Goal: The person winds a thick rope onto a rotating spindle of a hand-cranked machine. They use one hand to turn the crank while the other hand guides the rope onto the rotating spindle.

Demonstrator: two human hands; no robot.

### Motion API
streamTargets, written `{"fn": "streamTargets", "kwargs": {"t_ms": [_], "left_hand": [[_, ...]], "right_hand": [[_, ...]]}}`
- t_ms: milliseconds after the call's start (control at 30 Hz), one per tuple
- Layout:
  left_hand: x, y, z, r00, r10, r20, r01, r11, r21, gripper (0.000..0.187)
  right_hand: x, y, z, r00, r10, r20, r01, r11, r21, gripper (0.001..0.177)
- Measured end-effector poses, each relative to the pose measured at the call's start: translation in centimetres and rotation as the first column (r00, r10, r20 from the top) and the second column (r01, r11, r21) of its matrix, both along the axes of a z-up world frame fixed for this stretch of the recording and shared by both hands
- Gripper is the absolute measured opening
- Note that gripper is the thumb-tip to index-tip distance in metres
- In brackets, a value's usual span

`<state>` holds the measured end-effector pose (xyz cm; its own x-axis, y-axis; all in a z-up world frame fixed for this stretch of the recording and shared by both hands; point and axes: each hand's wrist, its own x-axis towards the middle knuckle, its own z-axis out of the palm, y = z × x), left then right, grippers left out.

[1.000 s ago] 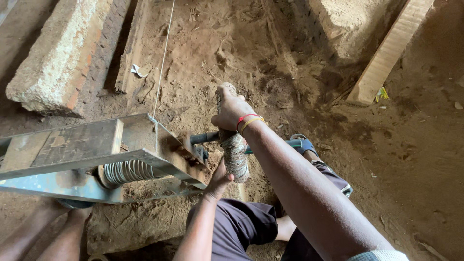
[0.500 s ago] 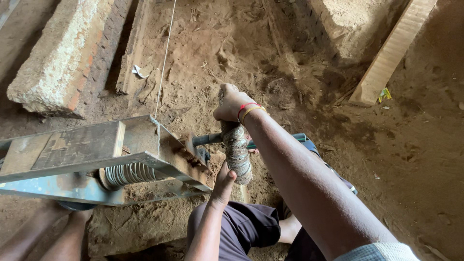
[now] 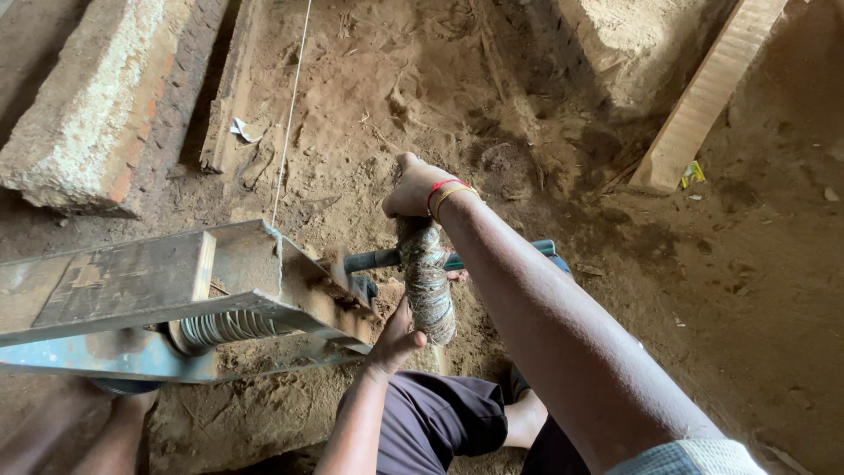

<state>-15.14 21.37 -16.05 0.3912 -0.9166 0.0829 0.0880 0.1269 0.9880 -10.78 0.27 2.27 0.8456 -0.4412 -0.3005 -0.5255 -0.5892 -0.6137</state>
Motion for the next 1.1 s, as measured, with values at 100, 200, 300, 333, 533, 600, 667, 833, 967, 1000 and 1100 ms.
{"fn": "streamTargets", "kwargs": {"t_ms": [100, 200, 300, 333, 533, 600, 667, 833, 967, 1000, 1100], "left_hand": [[-0.1, -1.0, -1.3, 0.999, 0.01, -0.036, -0.012, 0.997, -0.076, 0.154], [-1.4, -1.5, -2.4, 0.984, 0.179, -0.007, -0.179, 0.981, -0.078, 0.152], [-2.6, -1.7, -2.3, 0.972, 0.229, -0.046, -0.231, 0.972, -0.049, 0.15], [-2.6, -1.6, -2.2, 0.97, 0.239, -0.034, -0.24, 0.97, -0.045, 0.149], [-3.1, -1.4, -1.9, 0.952, 0.306, 0.01, -0.306, 0.952, 0.03, 0.143], [-3.2, -1.4, -1.9, 0.941, 0.337, 0.04, -0.338, 0.941, 0.015, 0.141], [-3.2, -1.6, -2.1, 0.941, 0.337, 0.018, -0.338, 0.941, 0.016, 0.14], [-2.9, -1.8, -3.0, 0.939, 0.343, -0.012, -0.342, 0.939, 0.017, 0.14], [-2.4, -1.8, -4.1, 0.939, 0.342, -0.032, -0.341, 0.939, 0.04, 0.142], [-2.2, -1.8, -4.3, 0.936, 0.351, -0.022, -0.349, 0.935, 0.058, 0.143], [-2.1, -1.9, -5.1, 0.936, 0.341, -0.089, -0.337, 0.94, 0.051, 0.145]], "right_hand": [[0.1, -0.1, 0.1, 1.0, 0.003, -0.023, -0.002, 1.0, 0.022, 0.103], [0.1, -0.3, 0.2, 1.0, 0.002, -0.03, -0.001, 1.0, 0.021, 0.101], [0.4, -0.6, 0.0, 0.999, 0.004, -0.054, -0.003, 1.0, 0.022, 0.103], [0.7, -0.8, 0.0, 0.998, 0.011, -0.06, -0.01, 1.0, 0.018, 0.101], [1.8, -1.6, 0.4, 0.992, 0.007, -0.127, 0.001, 0.998, 0.061, 0.094], [1.8, -1.6, 1.1, 0.985, -0.015, -0.173, 0.036, 0.992, 0.12, 0.089], [1.7, -1.5, 1.6, 0.983, -0.013, -0.183, 0.039, 0.99, 0.139, 0.089], [1.2, -0.9, 2.4, 0.988, -0.01, -0.157, 0.021, 0.997, 0.068, 0.079], [-2.2, 0.4, 2.2, 0.977, 0.071, 0.2, -0.007, 0.952, -0.305, 0.077], [-4.0, 0.7, 1.9, 0.935, 0.125, 0.333, 0.018, 0.919, -0.394, 0.078], [-11.7, 1.3, 0.4, 0.911, 0.222, 0.347, 0.021, 0.817, -0.577, 0.083]]}}
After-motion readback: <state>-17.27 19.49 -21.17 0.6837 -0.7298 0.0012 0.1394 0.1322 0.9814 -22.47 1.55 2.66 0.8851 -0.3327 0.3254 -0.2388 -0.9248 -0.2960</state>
